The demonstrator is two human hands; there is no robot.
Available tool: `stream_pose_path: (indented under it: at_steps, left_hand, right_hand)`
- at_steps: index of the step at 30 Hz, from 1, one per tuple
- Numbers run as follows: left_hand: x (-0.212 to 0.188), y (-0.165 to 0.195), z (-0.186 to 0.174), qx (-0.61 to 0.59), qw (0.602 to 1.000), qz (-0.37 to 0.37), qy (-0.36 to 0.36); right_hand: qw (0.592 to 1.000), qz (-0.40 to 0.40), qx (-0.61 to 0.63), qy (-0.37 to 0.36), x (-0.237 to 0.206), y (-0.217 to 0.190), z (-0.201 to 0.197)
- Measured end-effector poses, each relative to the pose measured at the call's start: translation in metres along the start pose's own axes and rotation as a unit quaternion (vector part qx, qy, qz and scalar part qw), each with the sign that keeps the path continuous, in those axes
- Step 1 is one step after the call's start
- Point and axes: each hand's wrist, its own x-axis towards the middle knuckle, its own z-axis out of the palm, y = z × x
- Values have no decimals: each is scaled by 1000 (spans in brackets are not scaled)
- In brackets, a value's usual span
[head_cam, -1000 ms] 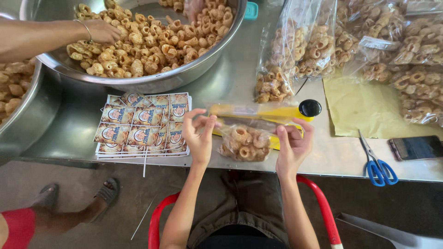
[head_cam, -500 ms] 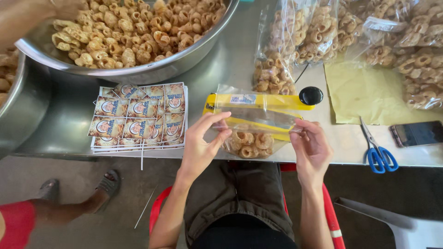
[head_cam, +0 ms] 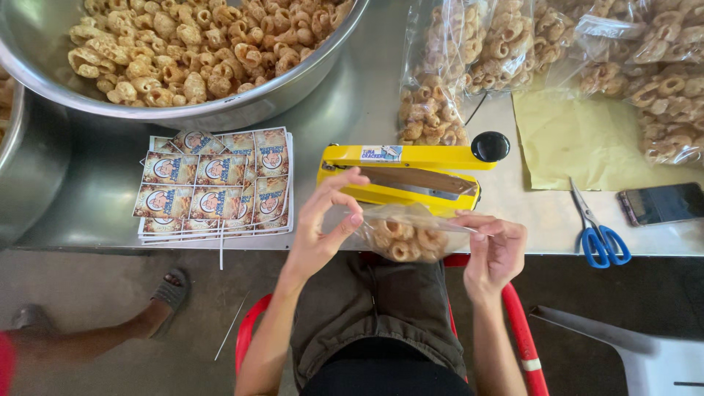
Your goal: The person fills clear plastic bags with ring-shaped snacks from a large metal bowl, then uses a yellow handheld heat sealer to seal each bag. Sealed bags are placed on the table to the right.
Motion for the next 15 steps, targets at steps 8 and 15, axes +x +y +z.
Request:
stream_pose_path:
  at_steps: [8, 15]
  left_hand:
    - [-38, -57, 61, -140, 972, -157, 105]
    - [-46, -106, 80, -233, 948, -192, 102]
  right_hand:
    - [985, 0, -73, 156, -23, 35, -7]
    - [980, 110, 5, 166, -12, 61, 5]
